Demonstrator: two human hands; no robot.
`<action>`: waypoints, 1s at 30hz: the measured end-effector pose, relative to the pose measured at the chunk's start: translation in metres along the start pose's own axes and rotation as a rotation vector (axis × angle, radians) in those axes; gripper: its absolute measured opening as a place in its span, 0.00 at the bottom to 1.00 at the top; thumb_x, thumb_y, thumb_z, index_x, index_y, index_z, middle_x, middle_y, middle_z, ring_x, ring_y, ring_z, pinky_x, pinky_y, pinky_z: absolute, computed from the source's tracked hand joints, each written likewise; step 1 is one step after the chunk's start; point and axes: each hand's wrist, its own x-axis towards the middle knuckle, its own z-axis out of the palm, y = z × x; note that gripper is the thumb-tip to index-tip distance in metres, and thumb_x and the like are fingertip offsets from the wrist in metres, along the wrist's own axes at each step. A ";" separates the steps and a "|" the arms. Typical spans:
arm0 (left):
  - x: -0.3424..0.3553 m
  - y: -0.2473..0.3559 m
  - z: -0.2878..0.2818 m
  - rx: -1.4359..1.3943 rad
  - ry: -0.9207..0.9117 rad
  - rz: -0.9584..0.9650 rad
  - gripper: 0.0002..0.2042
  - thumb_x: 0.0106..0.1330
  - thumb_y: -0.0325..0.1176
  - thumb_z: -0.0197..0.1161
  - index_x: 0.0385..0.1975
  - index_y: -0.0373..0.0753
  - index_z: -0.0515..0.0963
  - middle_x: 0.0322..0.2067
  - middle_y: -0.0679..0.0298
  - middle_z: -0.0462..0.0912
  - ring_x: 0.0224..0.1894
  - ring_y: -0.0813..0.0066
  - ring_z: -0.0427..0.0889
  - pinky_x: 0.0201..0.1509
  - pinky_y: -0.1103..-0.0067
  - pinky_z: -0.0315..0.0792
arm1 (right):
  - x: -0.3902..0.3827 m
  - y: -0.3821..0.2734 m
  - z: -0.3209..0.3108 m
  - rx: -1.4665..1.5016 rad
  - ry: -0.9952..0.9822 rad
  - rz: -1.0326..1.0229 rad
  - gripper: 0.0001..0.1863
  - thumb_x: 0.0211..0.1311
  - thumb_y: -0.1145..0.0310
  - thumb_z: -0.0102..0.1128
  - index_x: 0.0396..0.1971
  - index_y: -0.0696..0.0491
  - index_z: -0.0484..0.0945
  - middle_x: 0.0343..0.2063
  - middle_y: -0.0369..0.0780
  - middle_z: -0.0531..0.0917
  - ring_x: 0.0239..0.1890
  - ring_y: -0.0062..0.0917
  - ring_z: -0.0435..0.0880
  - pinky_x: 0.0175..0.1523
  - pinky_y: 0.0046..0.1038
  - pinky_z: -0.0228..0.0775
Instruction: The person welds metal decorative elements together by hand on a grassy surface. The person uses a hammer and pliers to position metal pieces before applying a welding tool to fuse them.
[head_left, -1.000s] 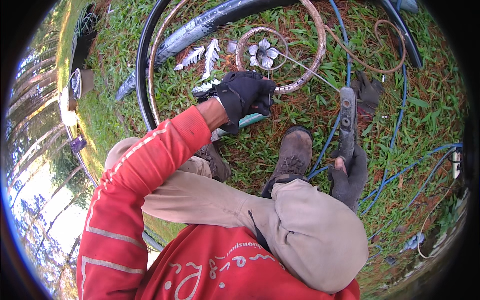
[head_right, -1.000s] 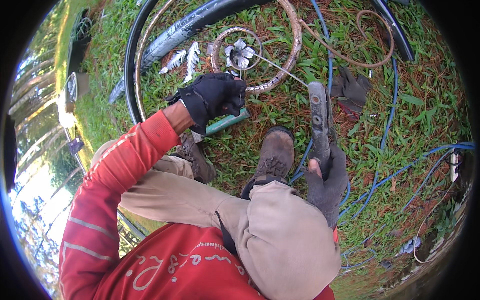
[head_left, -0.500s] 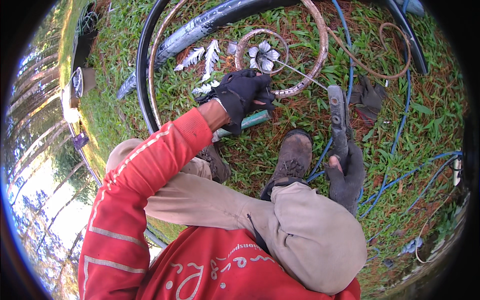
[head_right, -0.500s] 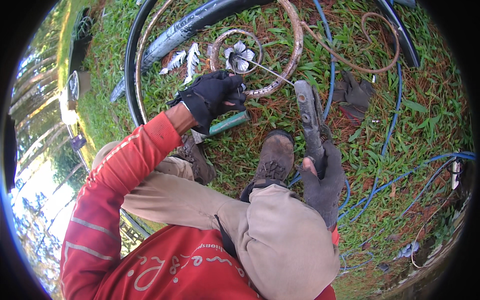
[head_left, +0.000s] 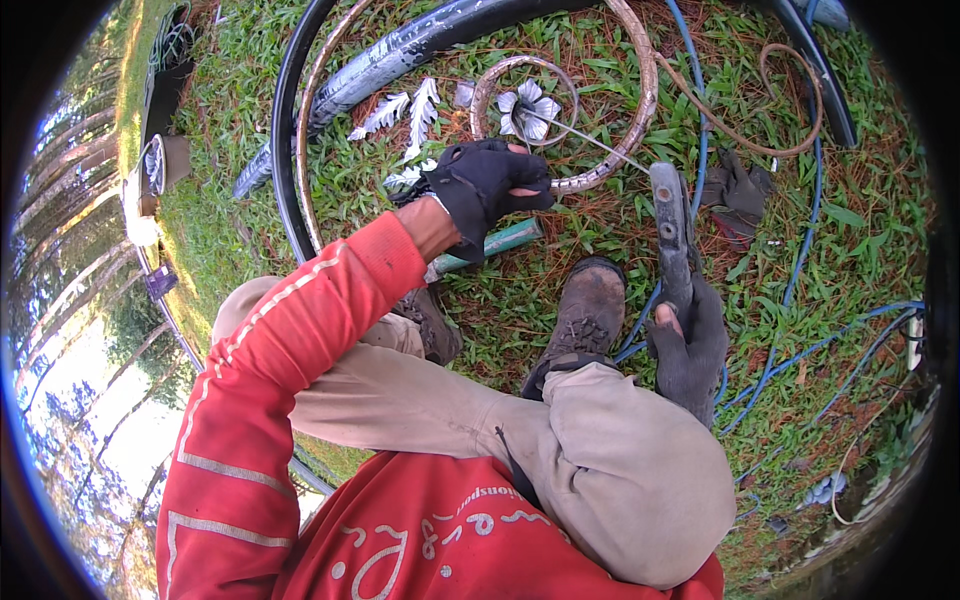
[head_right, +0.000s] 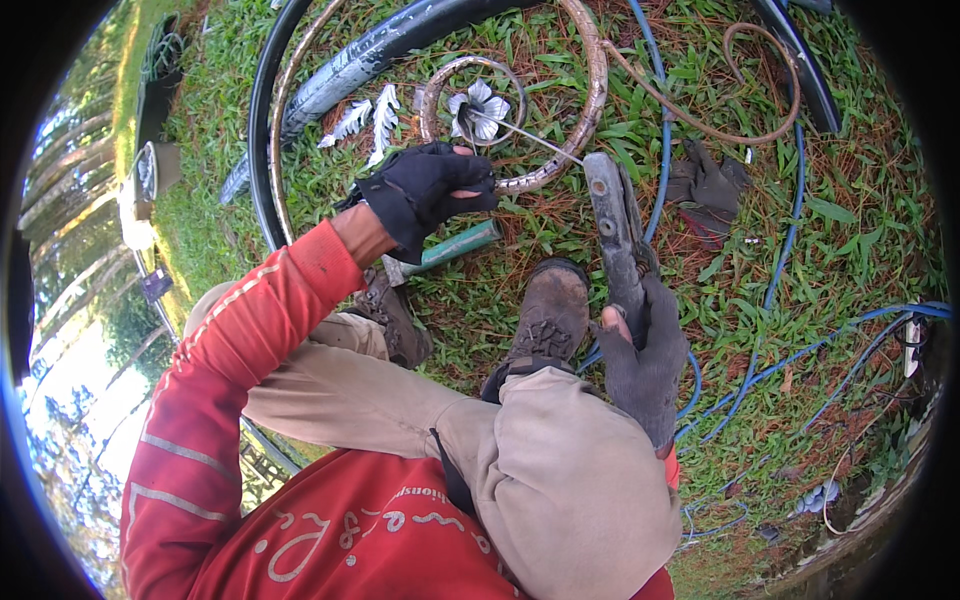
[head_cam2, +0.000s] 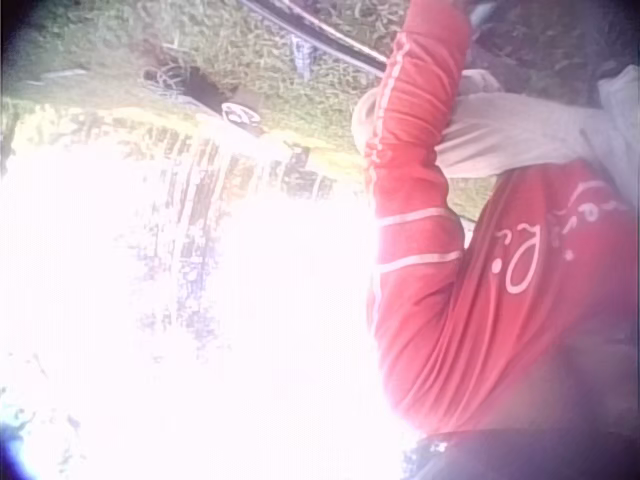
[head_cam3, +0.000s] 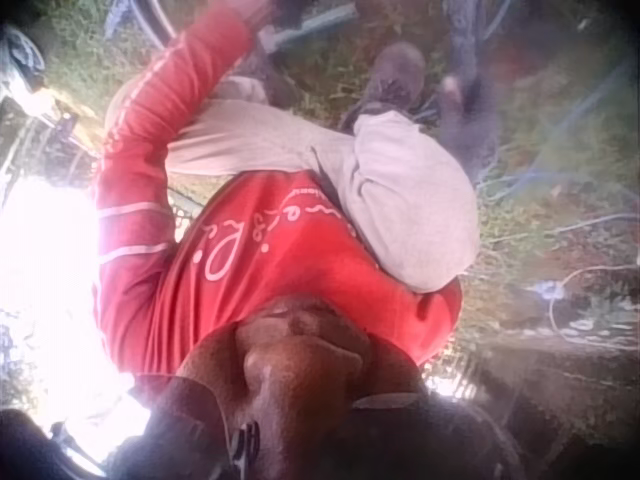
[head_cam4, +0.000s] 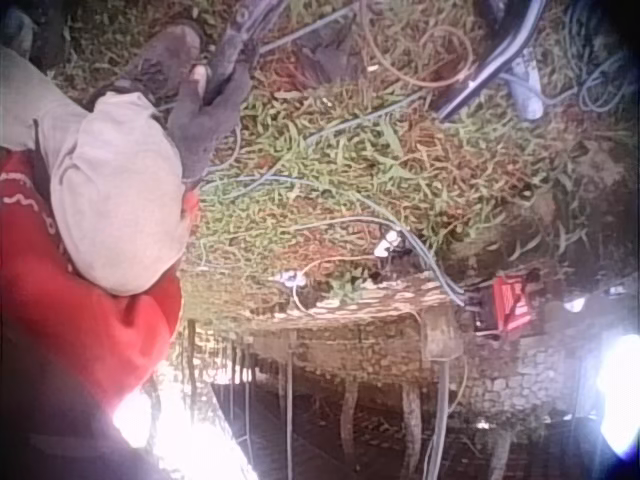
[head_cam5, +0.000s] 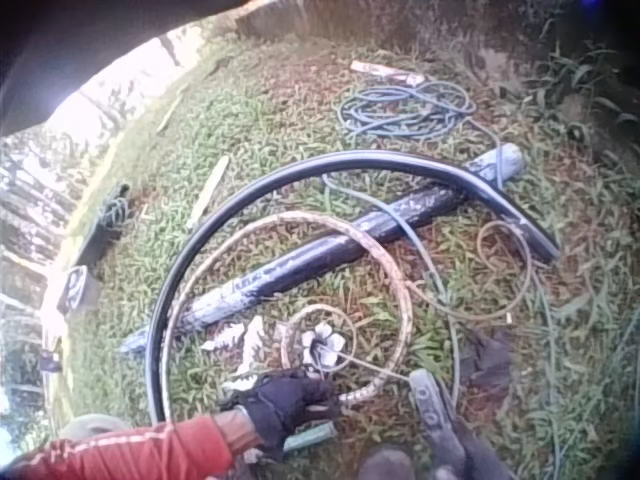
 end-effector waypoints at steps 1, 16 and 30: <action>0.004 -0.006 -0.009 -0.003 0.004 0.003 0.08 0.77 0.24 0.71 0.50 0.28 0.83 0.43 0.54 0.89 0.44 0.62 0.92 0.56 0.66 0.93 | 0.001 -0.002 0.001 -0.001 -0.005 -0.003 0.29 0.72 0.68 0.73 0.68 0.62 0.75 0.44 0.46 0.87 0.44 0.27 0.86 0.54 0.31 0.79; -0.002 0.007 -0.002 1.163 -0.184 0.390 0.07 0.81 0.27 0.63 0.53 0.34 0.84 0.48 0.59 0.88 0.56 0.64 0.91 0.69 0.61 0.87 | 0.003 0.006 0.002 -0.014 -0.014 -0.048 0.24 0.76 0.68 0.70 0.67 0.56 0.77 0.35 0.33 0.82 0.31 0.16 0.77 0.35 0.25 0.67; 0.015 -0.020 -0.021 0.875 -0.162 0.591 0.04 0.76 0.23 0.72 0.42 0.27 0.87 0.41 0.57 0.90 0.44 0.69 0.93 0.56 0.72 0.92 | -0.001 -0.001 -0.001 0.041 0.025 -0.017 0.27 0.73 0.65 0.74 0.66 0.60 0.76 0.42 0.40 0.85 0.42 0.21 0.81 0.50 0.28 0.76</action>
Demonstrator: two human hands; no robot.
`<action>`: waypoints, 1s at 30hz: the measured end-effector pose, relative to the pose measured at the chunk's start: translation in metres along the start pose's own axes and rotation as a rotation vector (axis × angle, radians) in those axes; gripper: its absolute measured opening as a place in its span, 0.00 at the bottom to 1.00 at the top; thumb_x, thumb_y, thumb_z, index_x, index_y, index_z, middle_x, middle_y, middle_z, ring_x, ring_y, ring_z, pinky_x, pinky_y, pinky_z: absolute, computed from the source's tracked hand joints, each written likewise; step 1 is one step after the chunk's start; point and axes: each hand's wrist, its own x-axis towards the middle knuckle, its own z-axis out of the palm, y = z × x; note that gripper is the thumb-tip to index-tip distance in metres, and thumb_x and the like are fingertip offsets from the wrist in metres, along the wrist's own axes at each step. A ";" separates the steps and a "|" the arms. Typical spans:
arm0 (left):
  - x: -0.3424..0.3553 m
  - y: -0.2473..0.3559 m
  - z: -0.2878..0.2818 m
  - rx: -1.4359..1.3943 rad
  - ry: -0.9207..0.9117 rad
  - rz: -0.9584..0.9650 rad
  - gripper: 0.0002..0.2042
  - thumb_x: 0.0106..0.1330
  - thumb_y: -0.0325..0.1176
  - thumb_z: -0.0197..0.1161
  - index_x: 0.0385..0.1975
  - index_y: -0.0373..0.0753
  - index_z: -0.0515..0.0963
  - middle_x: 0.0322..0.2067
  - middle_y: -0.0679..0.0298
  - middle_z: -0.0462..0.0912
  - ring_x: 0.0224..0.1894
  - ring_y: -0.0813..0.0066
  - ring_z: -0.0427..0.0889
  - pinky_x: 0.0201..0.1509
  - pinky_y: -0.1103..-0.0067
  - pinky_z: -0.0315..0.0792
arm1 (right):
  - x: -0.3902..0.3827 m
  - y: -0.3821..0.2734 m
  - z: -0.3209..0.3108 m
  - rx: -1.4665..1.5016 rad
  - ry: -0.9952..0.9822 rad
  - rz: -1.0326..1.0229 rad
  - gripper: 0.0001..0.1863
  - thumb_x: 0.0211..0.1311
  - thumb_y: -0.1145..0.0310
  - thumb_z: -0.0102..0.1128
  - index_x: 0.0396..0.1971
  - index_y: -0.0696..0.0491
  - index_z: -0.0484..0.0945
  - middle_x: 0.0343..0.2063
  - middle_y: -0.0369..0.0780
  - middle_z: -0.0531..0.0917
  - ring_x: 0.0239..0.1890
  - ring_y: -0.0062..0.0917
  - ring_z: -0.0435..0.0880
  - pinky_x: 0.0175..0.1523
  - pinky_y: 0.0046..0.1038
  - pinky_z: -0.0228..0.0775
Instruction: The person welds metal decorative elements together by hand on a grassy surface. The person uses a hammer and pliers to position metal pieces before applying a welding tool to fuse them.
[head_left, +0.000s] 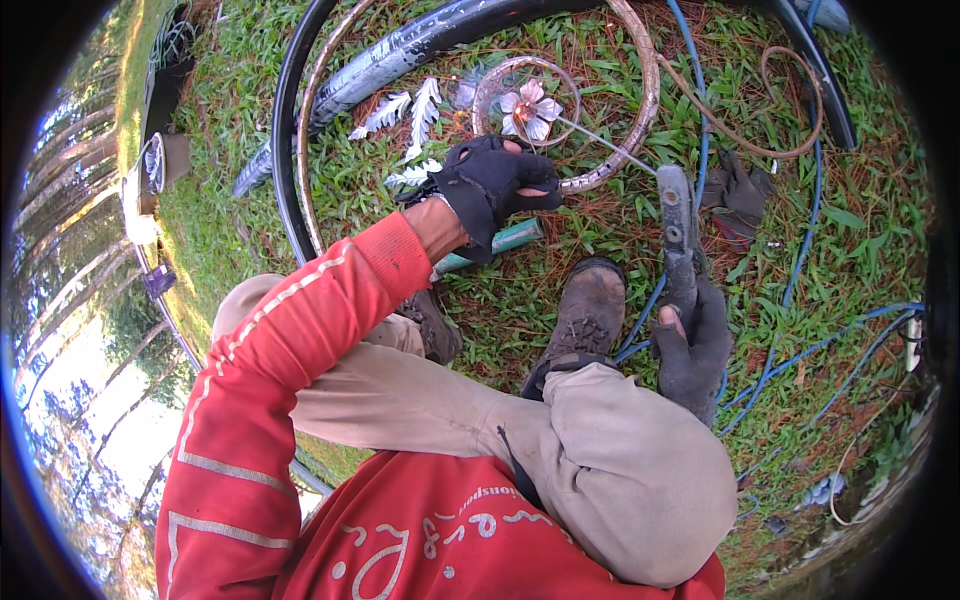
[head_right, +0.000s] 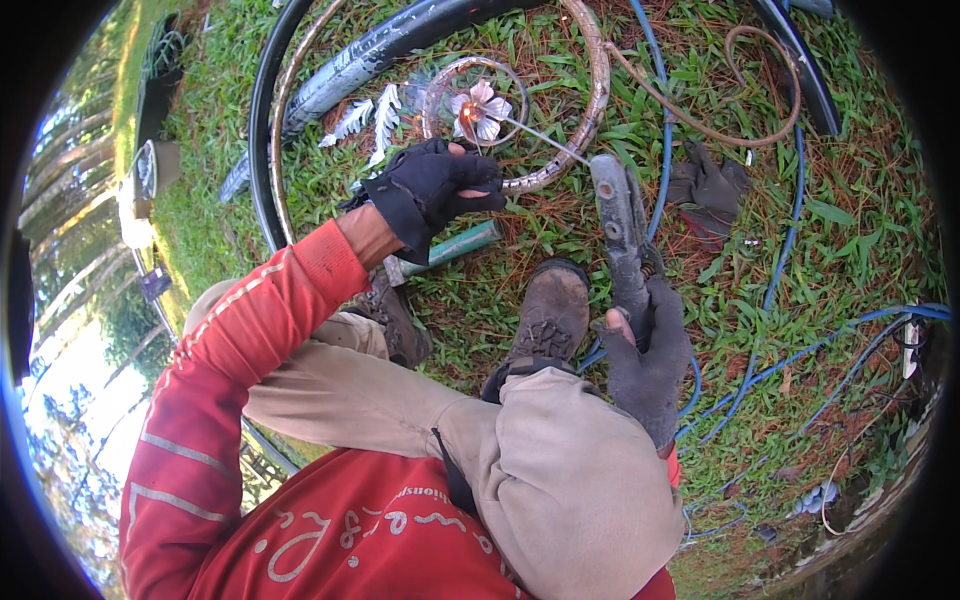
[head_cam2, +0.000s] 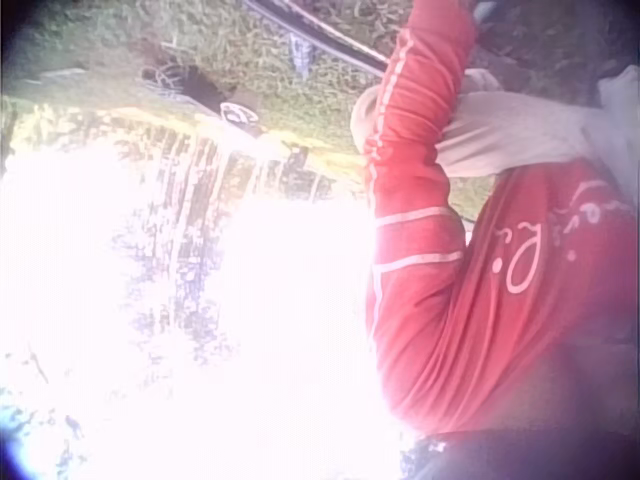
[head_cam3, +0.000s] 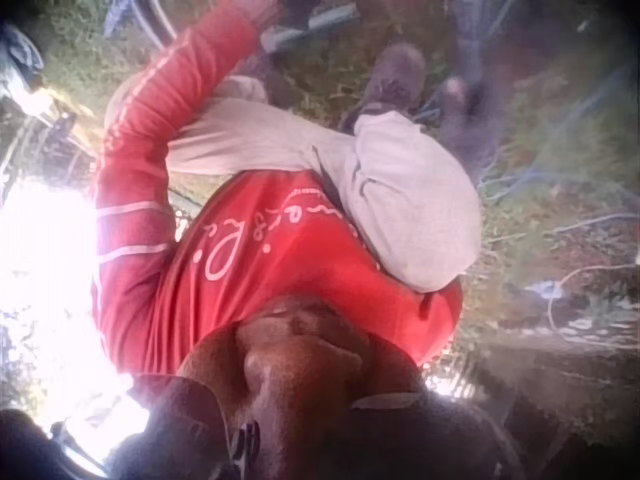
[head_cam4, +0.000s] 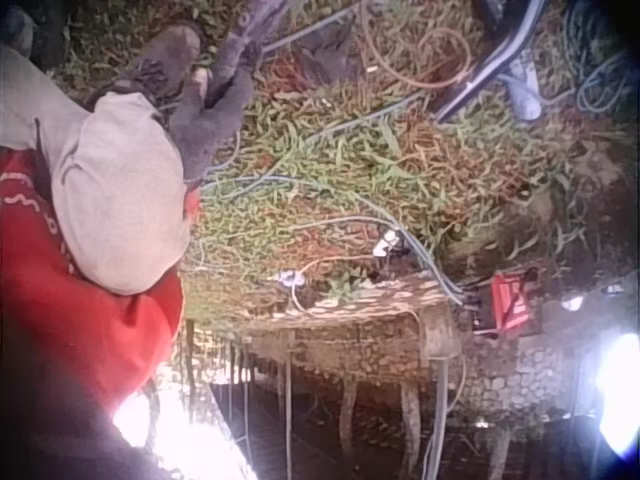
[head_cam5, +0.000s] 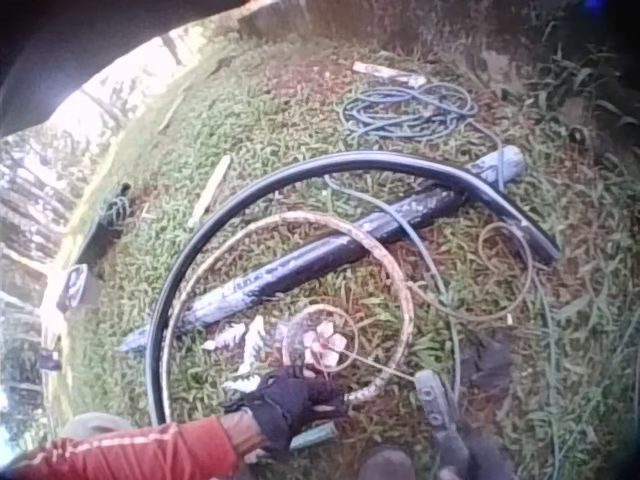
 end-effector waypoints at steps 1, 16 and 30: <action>0.001 0.003 0.002 -0.007 -0.006 -0.004 0.05 0.76 0.23 0.71 0.42 0.26 0.87 0.41 0.57 0.90 0.44 0.69 0.93 0.56 0.71 0.93 | 0.000 0.001 -0.001 -0.020 -0.026 0.032 0.28 0.73 0.65 0.74 0.66 0.60 0.77 0.42 0.41 0.86 0.42 0.21 0.82 0.51 0.29 0.77; 0.004 -0.005 0.004 -0.015 -0.013 0.050 0.04 0.76 0.22 0.71 0.43 0.27 0.85 0.42 0.52 0.90 0.44 0.60 0.94 0.55 0.62 0.94 | 0.004 0.002 0.001 -0.093 -0.028 -0.050 0.30 0.73 0.63 0.76 0.67 0.62 0.76 0.41 0.44 0.87 0.40 0.25 0.83 0.49 0.32 0.78; -0.005 -0.049 0.010 -0.497 -0.005 0.019 0.12 0.76 0.37 0.71 0.56 0.48 0.89 0.50 0.67 0.94 0.52 0.71 0.92 0.66 0.68 0.83 | 0.005 0.003 0.004 -0.068 -0.049 -0.046 0.24 0.73 0.73 0.70 0.66 0.56 0.78 0.38 0.35 0.84 0.36 0.18 0.80 0.41 0.25 0.74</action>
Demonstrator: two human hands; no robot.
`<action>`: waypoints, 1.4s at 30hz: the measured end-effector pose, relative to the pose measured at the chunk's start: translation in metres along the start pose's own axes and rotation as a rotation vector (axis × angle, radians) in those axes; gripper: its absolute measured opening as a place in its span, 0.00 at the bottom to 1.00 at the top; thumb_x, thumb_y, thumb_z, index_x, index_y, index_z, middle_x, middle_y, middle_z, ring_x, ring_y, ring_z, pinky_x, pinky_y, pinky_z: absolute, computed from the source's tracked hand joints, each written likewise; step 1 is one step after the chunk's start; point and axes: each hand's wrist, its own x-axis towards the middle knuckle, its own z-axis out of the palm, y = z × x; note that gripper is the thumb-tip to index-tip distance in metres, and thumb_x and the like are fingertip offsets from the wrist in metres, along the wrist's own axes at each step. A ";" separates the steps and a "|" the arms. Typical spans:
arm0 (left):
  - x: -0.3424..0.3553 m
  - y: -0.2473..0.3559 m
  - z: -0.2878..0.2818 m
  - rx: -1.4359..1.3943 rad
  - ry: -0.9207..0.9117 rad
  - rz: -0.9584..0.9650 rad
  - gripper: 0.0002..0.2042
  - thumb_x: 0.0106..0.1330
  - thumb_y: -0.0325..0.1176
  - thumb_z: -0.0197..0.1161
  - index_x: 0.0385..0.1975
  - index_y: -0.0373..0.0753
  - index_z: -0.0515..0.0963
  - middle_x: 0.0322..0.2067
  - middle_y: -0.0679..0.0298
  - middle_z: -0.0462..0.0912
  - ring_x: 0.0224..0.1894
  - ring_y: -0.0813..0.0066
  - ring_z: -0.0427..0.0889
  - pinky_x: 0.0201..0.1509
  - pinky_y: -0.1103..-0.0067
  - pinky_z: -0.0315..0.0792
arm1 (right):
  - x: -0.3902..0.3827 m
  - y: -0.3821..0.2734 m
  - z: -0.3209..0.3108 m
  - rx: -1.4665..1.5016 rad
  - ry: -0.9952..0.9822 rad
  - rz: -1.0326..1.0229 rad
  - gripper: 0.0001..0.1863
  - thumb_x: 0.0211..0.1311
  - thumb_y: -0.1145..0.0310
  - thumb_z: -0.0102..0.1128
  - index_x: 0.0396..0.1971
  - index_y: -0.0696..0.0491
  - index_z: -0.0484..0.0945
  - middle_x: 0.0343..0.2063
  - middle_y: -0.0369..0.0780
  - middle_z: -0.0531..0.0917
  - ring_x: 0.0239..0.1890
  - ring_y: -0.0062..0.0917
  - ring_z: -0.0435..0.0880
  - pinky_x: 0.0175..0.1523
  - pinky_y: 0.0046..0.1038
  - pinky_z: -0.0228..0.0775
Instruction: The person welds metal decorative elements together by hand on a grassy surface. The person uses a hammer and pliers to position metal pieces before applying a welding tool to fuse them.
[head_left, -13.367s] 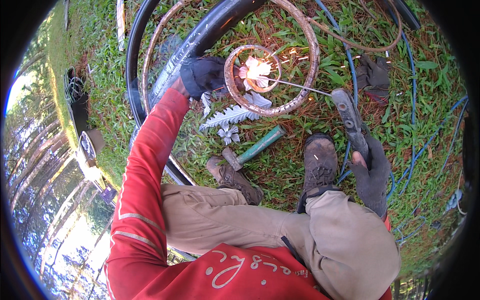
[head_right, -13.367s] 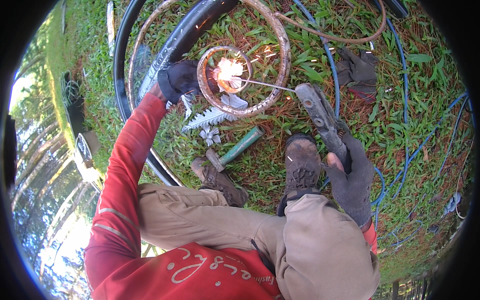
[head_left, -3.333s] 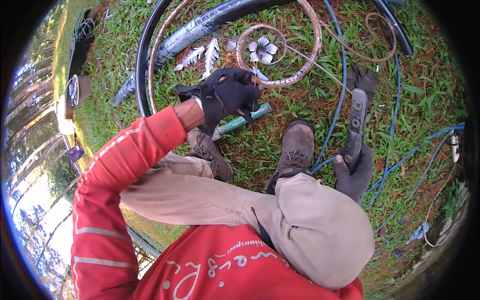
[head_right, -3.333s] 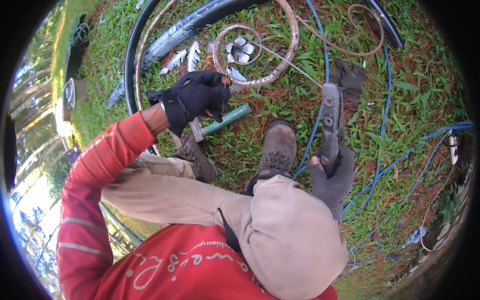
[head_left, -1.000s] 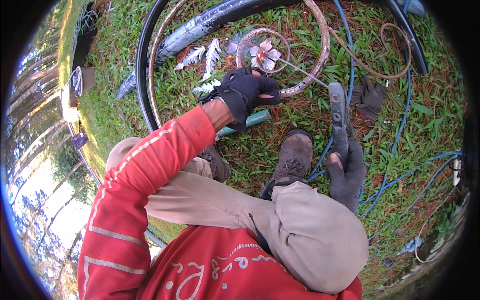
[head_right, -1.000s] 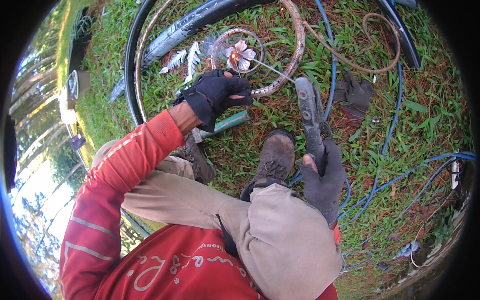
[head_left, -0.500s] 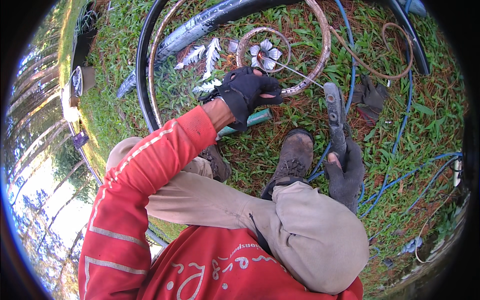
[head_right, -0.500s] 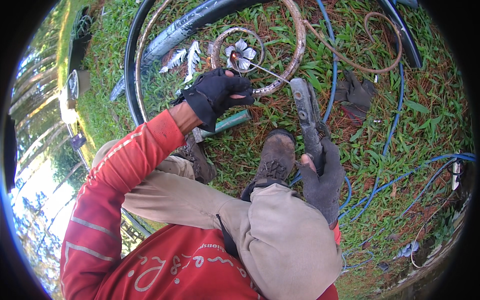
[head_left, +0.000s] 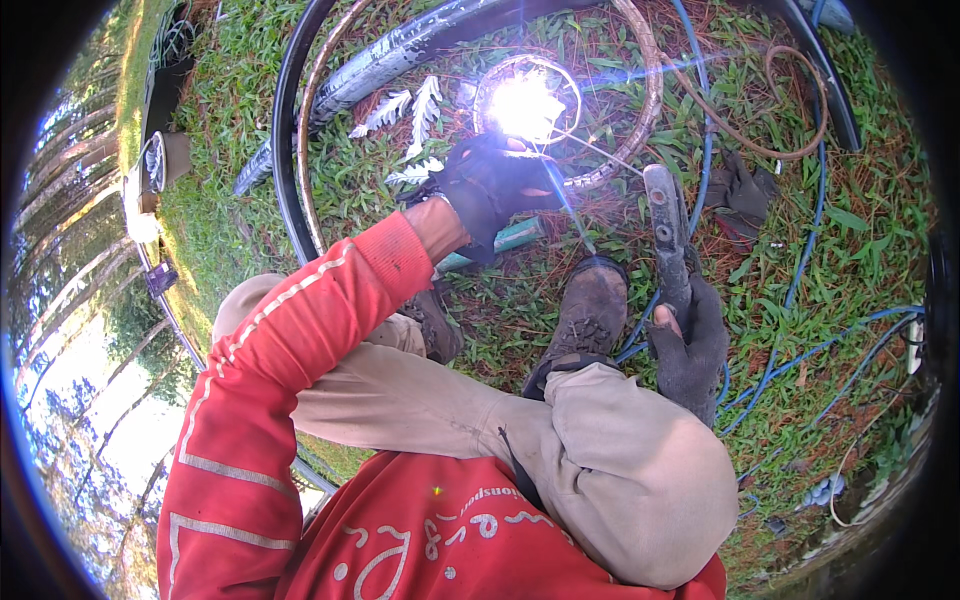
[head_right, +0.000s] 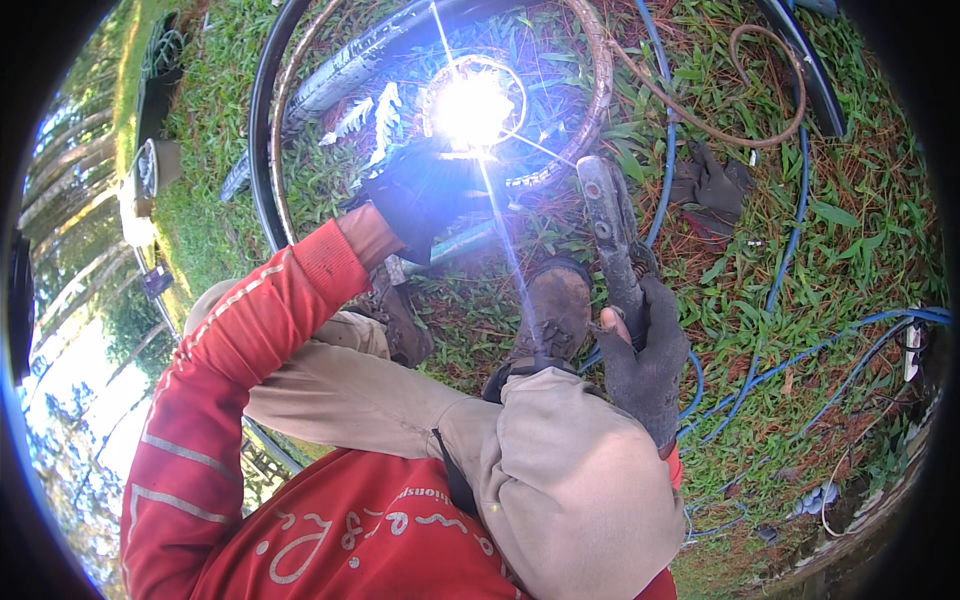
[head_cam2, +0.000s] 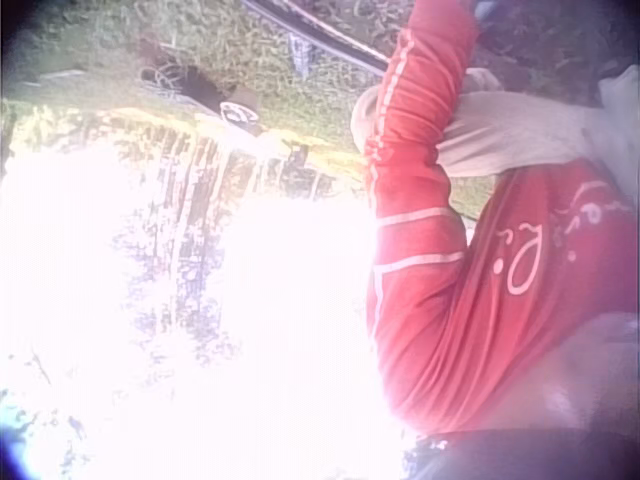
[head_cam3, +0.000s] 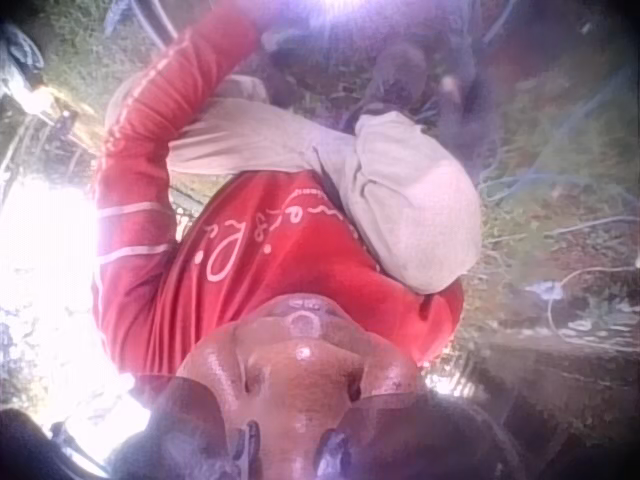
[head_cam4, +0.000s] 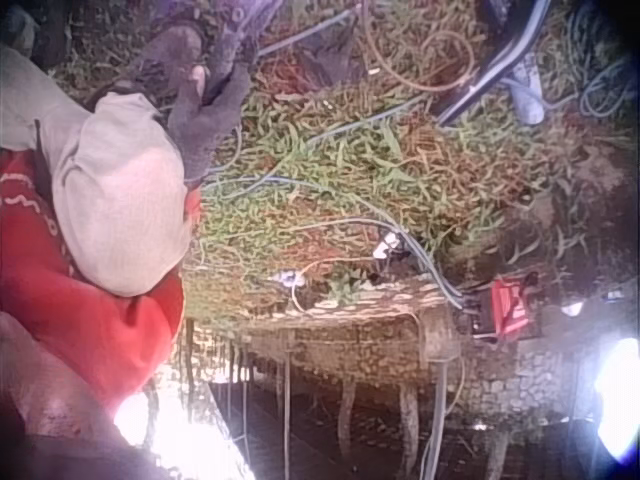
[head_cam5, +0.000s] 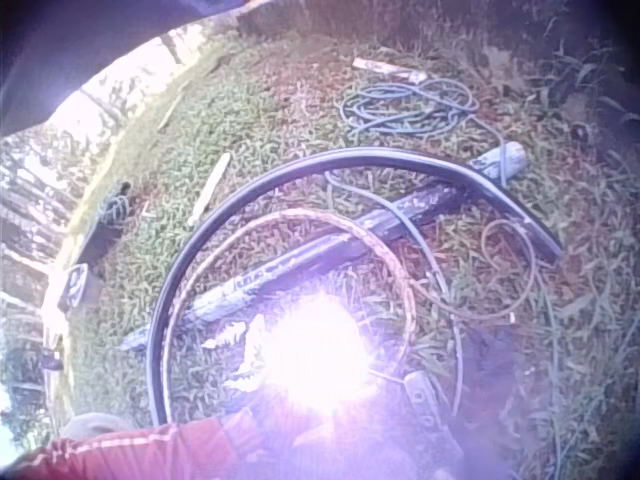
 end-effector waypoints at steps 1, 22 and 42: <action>-0.001 -0.010 -0.006 0.145 -0.022 0.168 0.11 0.78 0.34 0.69 0.56 0.44 0.88 0.49 0.65 0.93 0.51 0.71 0.92 0.65 0.68 0.85 | 0.000 -0.001 0.001 0.000 0.009 -0.017 0.24 0.73 0.72 0.70 0.66 0.56 0.78 0.38 0.35 0.83 0.36 0.18 0.80 0.41 0.25 0.74; 0.011 0.073 0.024 0.920 -0.124 0.126 0.08 0.73 0.25 0.76 0.44 0.27 0.88 0.41 0.56 0.91 0.43 0.65 0.94 0.54 0.71 0.93 | -0.001 0.007 -0.006 -0.071 0.047 -0.066 0.27 0.72 0.61 0.77 0.63 0.58 0.78 0.38 0.40 0.84 0.38 0.22 0.81 0.46 0.30 0.76; 0.004 0.084 0.019 0.840 -0.183 -0.099 0.14 0.81 0.23 0.60 0.63 0.36 0.80 0.56 0.57 0.89 0.61 0.62 0.89 0.69 0.61 0.87 | 0.000 -0.005 -0.002 -0.025 0.024 -0.048 0.27 0.74 0.64 0.75 0.65 0.61 0.77 0.40 0.43 0.86 0.40 0.26 0.82 0.48 0.33 0.78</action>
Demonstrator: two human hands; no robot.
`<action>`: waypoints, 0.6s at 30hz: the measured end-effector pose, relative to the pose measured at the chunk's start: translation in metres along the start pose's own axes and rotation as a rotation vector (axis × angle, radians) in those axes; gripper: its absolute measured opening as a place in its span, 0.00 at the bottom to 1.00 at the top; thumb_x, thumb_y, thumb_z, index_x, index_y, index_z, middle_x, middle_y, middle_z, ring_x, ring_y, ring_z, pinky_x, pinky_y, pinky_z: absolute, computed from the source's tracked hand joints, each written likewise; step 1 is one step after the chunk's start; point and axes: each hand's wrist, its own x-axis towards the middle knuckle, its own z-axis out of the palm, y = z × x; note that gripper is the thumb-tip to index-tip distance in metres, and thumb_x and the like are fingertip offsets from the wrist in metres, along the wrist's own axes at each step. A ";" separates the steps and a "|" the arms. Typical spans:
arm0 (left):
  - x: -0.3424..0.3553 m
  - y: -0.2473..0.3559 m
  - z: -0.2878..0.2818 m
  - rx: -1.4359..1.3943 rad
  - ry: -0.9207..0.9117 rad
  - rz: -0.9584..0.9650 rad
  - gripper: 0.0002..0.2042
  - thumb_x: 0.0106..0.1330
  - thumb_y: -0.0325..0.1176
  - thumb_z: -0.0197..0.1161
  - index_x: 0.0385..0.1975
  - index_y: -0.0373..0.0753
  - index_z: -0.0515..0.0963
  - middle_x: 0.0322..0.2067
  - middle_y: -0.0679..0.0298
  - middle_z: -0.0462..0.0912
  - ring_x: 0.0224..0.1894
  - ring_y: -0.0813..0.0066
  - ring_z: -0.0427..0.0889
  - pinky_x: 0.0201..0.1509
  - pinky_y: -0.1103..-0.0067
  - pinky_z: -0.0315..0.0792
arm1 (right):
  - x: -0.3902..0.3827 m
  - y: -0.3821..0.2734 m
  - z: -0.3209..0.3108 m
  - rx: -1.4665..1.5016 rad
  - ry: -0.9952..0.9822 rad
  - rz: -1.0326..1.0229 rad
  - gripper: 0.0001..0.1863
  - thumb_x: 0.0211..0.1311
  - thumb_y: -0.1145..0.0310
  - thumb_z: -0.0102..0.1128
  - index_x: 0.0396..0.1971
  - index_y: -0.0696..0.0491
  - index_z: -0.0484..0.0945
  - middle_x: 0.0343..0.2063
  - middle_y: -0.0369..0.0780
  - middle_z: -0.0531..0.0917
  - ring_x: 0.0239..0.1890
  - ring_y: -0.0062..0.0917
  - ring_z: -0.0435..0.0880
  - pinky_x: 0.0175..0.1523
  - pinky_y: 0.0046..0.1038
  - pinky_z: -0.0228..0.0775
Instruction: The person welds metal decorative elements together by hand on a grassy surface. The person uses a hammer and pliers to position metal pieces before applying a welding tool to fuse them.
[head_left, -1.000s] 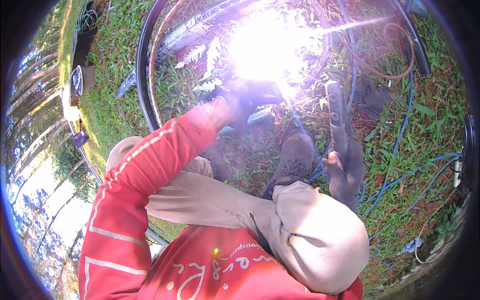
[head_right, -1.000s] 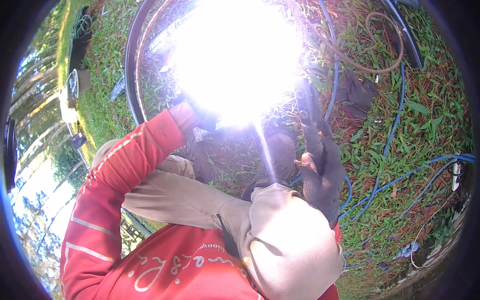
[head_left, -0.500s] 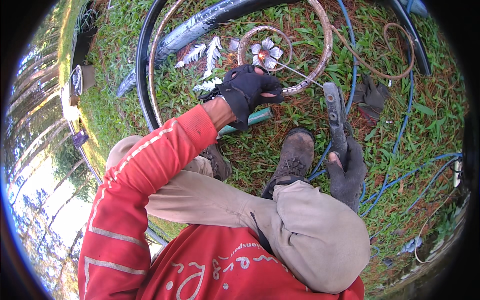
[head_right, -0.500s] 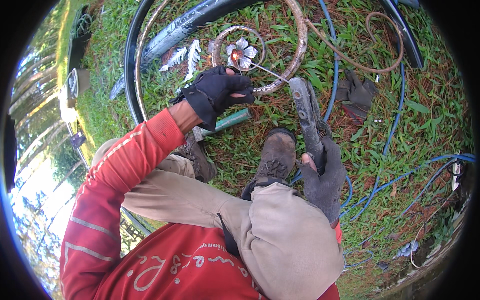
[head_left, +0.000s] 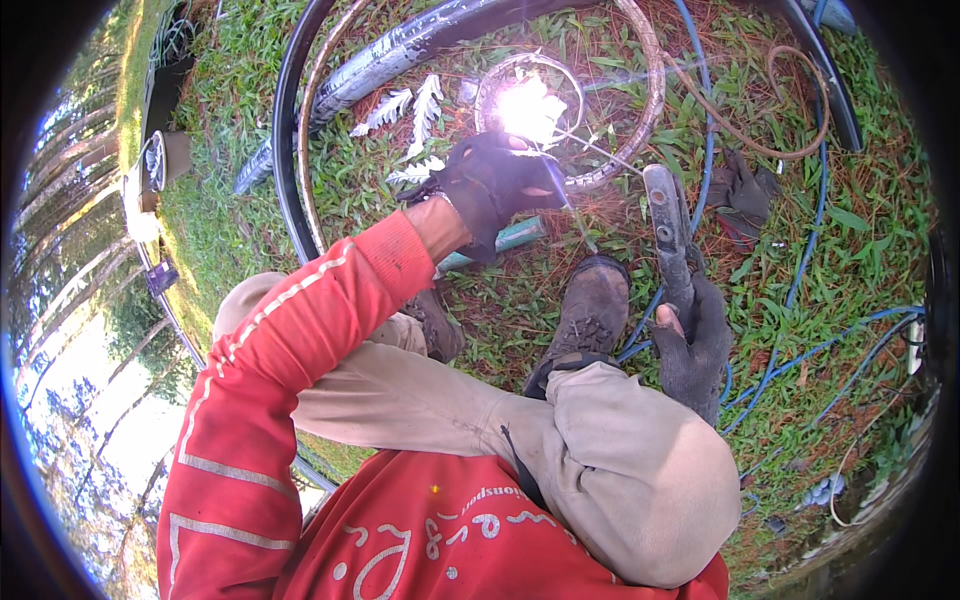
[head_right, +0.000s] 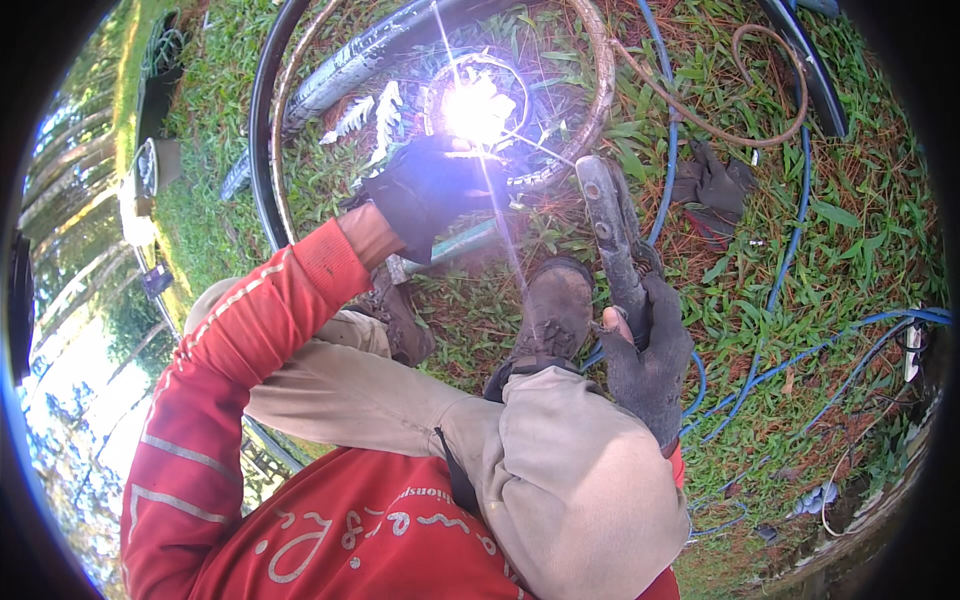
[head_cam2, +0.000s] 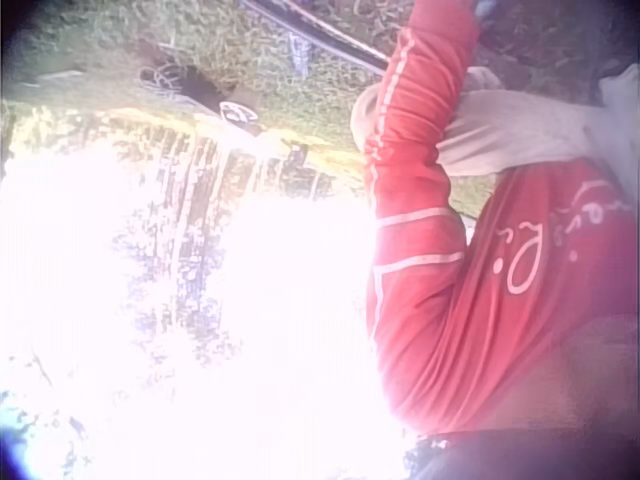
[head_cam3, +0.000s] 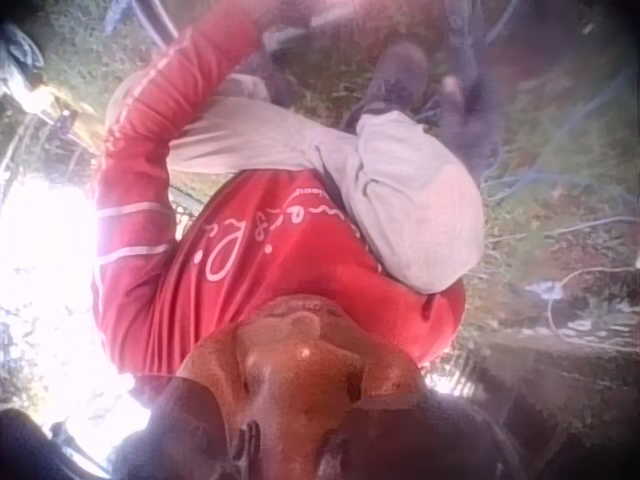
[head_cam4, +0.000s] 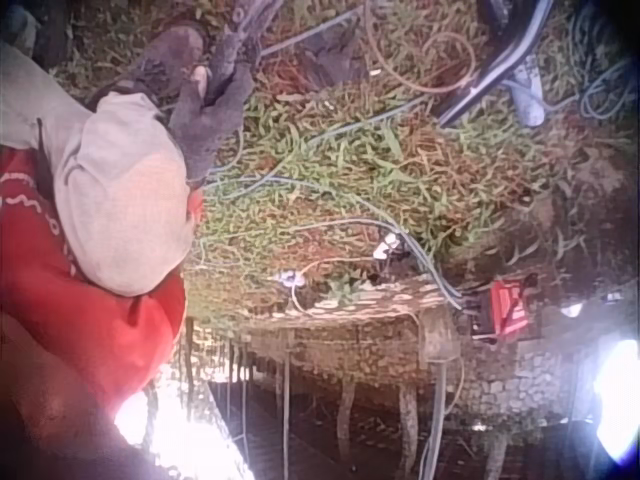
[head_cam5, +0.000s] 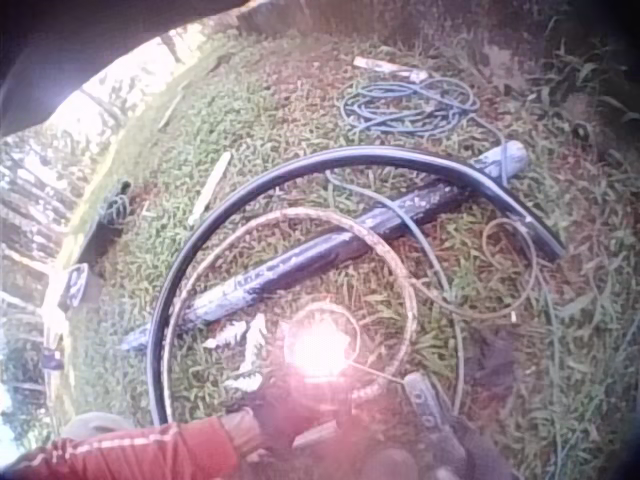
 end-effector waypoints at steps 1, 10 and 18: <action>0.002 -0.001 0.000 0.113 -0.020 0.009 0.13 0.80 0.22 0.61 0.60 0.36 0.83 0.54 0.58 0.90 0.58 0.65 0.90 0.66 0.63 0.88 | 0.001 -0.001 0.000 -0.026 -0.005 -0.007 0.27 0.74 0.64 0.75 0.65 0.61 0.77 0.40 0.43 0.86 0.39 0.25 0.82 0.48 0.32 0.77; 0.006 -0.016 0.010 -0.072 0.019 0.069 0.11 0.77 0.37 0.68 0.53 0.41 0.87 0.46 0.61 0.91 0.47 0.68 0.90 0.59 0.68 0.84 | -0.003 0.008 -0.001 0.104 0.040 0.056 0.30 0.73 0.62 0.75 0.67 0.62 0.76 0.41 0.41 0.86 0.41 0.23 0.82 0.49 0.30 0.77; 0.010 -0.023 0.025 -0.425 0.225 0.107 0.08 0.73 0.29 0.77 0.45 0.31 0.89 0.39 0.59 0.92 0.43 0.66 0.93 0.52 0.68 0.92 | -0.002 0.015 -0.002 0.106 0.055 0.068 0.31 0.72 0.60 0.77 0.67 0.60 0.76 0.42 0.40 0.86 0.41 0.22 0.83 0.49 0.28 0.77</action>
